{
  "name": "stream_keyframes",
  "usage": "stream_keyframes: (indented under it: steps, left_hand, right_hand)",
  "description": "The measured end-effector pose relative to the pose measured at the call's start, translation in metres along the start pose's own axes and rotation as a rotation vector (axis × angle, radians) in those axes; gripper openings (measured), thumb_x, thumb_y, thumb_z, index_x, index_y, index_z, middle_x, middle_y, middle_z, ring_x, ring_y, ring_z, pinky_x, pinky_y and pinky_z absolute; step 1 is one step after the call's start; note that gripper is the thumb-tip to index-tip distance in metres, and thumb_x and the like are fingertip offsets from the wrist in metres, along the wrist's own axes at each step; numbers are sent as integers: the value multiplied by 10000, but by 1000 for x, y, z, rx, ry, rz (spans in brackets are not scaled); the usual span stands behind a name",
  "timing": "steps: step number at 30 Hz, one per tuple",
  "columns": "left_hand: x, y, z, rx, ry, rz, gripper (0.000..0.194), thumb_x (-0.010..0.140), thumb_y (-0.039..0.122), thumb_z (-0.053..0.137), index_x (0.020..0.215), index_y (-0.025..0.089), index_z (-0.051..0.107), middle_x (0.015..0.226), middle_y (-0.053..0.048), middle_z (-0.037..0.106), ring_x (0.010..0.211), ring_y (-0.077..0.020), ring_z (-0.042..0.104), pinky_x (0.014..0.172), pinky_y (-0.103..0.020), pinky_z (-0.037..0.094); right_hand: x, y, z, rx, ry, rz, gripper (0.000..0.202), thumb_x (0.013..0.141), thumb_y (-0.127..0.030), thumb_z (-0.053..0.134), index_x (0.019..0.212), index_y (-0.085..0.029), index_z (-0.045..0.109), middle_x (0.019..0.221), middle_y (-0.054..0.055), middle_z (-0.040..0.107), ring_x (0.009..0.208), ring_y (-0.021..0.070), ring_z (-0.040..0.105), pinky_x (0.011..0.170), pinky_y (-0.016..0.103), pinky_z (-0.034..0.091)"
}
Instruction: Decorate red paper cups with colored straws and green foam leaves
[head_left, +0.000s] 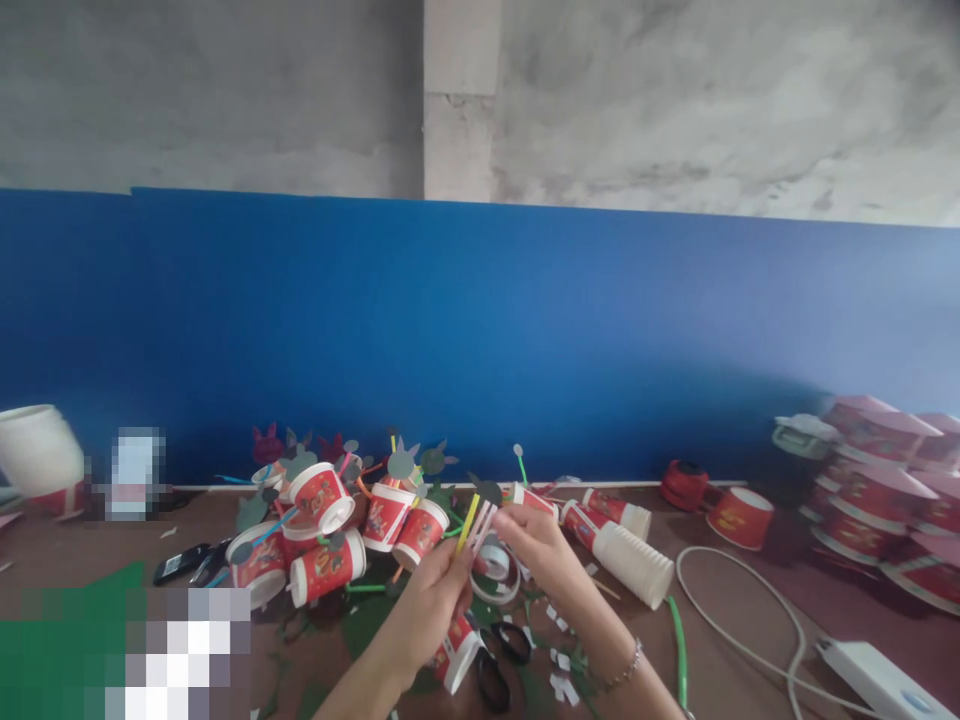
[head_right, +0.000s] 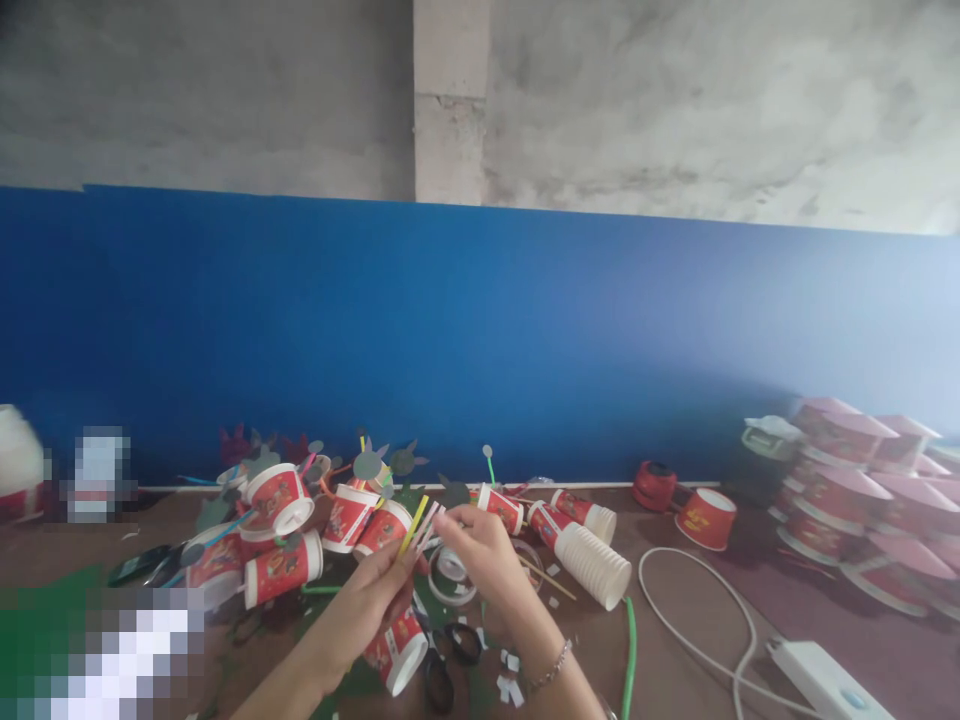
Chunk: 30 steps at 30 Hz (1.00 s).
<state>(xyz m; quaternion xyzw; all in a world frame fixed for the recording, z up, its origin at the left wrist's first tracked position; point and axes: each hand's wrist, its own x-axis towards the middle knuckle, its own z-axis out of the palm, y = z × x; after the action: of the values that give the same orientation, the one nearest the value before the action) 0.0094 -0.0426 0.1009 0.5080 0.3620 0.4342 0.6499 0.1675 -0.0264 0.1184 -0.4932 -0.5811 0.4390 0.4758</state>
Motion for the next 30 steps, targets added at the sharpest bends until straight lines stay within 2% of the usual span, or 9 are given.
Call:
stream_keyframes:
  steps: [4, 6, 9, 12, 15, 18, 21, 25, 30]
  left_hand:
    - [0, 4, -2, -40, 40, -60, 296, 817, 438, 606, 789, 144, 624, 526, 4, 618, 399, -84, 466, 405, -185, 305]
    - [0, 9, -6, -160, 112, -77, 237, 840, 357, 601, 852, 126, 648, 750, -66, 705, 621, -140, 631, 581, -214, 465]
    - [2, 16, -10, -376, 152, -130, 171, 857, 242, 575, 916, 101, 653, 957, -134, 709, 890, -207, 668, 794, -289, 503]
    - [2, 18, -11, -483, 148, -197, 191, 884, 213, 517, 960, 81, 634, 973, -161, 706, 878, -220, 680, 778, -311, 522]
    - [2, 18, -10, -509, 148, -215, 195, 899, 193, 487, 967, 67, 618, 839, -136, 714, 745, -180, 687, 702, -276, 530]
    - [3, 17, -13, -534, 139, -211, 174, 905, 180, 472, 956, 80, 605, 632, -45, 651, 509, -100, 600, 510, -196, 468]
    - [3, 16, -17, -560, 78, -196, 142, 906, 183, 467, 906, 110, 589, 503, 47, 514, 336, -33, 381, 352, -147, 267]
    - [3, 16, -20, -557, 46, -190, 162, 909, 205, 454, 825, 121, 563, 461, 94, 368, 316, -11, 213, 337, -153, 130]
    - [3, 15, -21, -555, 40, -173, 143, 896, 211, 466, 854, 113, 561, 474, 103, 323, 338, -10, 179, 351, -159, 108]
  right_hand:
    - [4, 2, -5, 22, -10, -25, 331, 721, -480, 612, 629, -172, 529, 487, -77, 361, 449, 69, 252, 430, 210, 181]
    - [9, 9, -14, 17, 80, -40, 345, 750, -507, 569, 646, -179, 535, 501, -73, 368, 453, 75, 268, 437, 209, 202]
    - [18, 23, -25, -148, 135, -70, 382, 752, -498, 558, 543, -187, 482, 483, -68, 357, 461, 84, 309, 452, 211, 246]
    - [22, 36, -22, -366, 100, -79, 387, 730, -456, 595, 486, -182, 471, 453, -65, 368, 457, 89, 333, 449, 211, 265]
    - [22, 46, -18, -531, 39, -108, 390, 778, -448, 542, 504, -171, 555, 450, -48, 447, 460, 102, 405, 448, 206, 295]
    - [26, 53, -28, -662, 82, -102, 383, 871, -349, 385, 703, -175, 682, 484, -24, 544, 485, 129, 503, 490, 213, 356]
    - [32, 58, -43, -796, 154, -63, 346, 852, -231, 372, 898, -188, 712, 626, 34, 664, 609, 180, 605, 577, 254, 401]
    - [42, 61, -38, -973, 50, -67, 275, 761, -172, 516, 901, -260, 736, 824, 61, 732, 809, 236, 655, 652, 280, 414]
    - [53, 63, -19, -1137, -63, -40, 307, 705, -103, 572, 933, -219, 741, 790, 127, 734, 793, 271, 673, 669, 304, 428]
